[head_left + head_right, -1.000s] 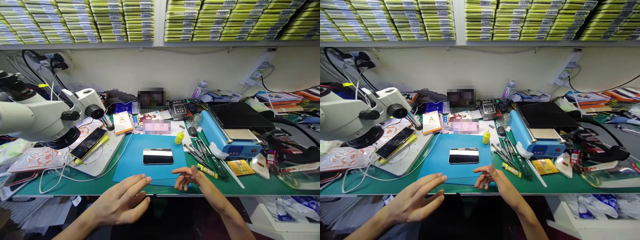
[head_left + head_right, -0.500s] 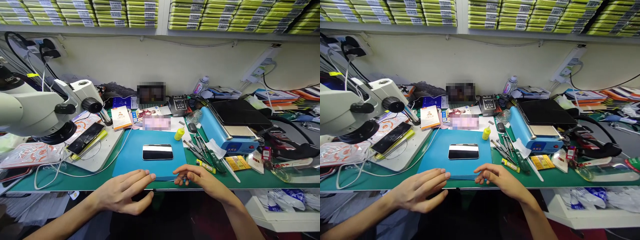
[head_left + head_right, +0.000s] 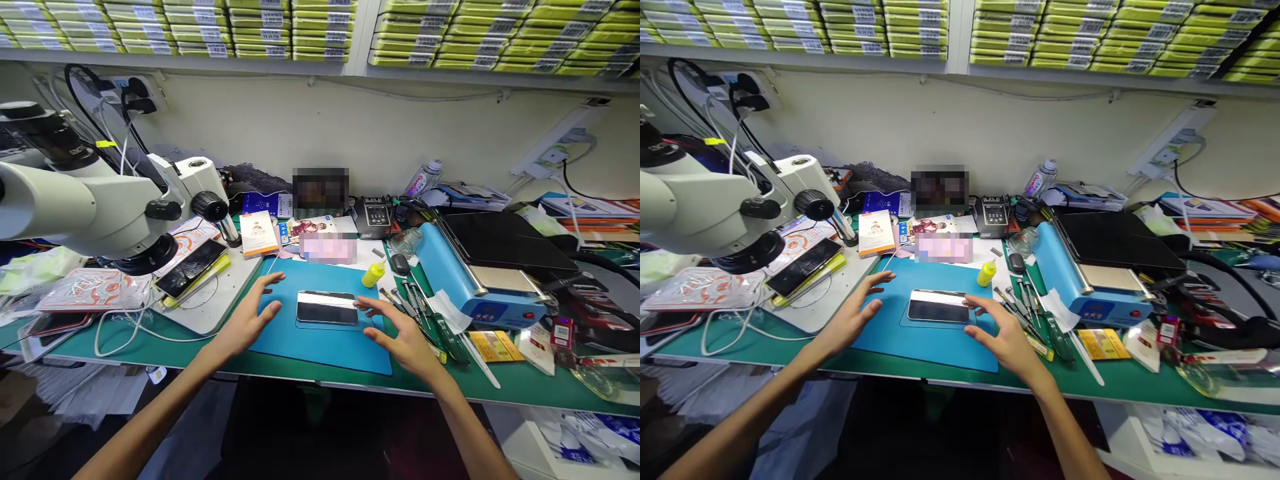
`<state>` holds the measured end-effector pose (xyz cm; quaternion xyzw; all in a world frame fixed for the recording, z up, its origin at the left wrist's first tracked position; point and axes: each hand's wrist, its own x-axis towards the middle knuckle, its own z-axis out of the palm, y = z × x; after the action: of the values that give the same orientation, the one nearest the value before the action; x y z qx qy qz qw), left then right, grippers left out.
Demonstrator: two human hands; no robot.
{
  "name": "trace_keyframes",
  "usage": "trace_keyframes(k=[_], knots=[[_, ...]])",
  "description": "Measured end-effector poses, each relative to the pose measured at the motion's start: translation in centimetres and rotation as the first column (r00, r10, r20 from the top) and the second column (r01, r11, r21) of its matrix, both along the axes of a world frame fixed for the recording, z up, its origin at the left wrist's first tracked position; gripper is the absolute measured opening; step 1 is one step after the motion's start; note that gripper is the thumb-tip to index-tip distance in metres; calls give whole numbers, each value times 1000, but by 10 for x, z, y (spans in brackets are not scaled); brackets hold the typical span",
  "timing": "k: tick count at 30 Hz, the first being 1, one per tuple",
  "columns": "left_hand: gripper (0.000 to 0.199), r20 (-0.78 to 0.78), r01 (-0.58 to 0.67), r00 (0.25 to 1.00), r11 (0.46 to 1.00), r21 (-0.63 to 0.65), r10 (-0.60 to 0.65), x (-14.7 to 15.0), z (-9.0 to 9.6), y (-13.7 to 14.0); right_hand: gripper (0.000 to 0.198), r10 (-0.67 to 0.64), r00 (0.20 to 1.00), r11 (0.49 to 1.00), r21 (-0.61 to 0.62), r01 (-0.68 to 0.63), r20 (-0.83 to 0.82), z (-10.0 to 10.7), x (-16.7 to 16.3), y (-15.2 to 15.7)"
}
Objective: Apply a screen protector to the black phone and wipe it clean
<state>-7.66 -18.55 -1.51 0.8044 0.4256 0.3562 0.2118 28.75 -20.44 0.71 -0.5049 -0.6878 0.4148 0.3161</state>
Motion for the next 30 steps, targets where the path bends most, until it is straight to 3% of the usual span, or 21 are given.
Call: trace_keyframes(k=[4, 8, 18, 30], knots=[[69, -66, 40, 997, 989, -139, -49, 8, -14, 10, 64, 9, 1000, 995, 97, -12, 23, -18, -6, 15], [82, -141, 36, 988, 980, -197, -65, 17, -22, 19, 63, 25, 999, 989, 142, -30, 34, -30, -6, 28], [61, -210, 46, 974, 980, -194, -88, 24, -21, 30, 68, 71, 994, 988, 131, -81, 78, -36, 1, 37], [60, -242, 9, 969, 985, -171, -51, 28, -29, 29, 68, 75, 986, 993, 83, -88, 150, -42, 5, 37]])
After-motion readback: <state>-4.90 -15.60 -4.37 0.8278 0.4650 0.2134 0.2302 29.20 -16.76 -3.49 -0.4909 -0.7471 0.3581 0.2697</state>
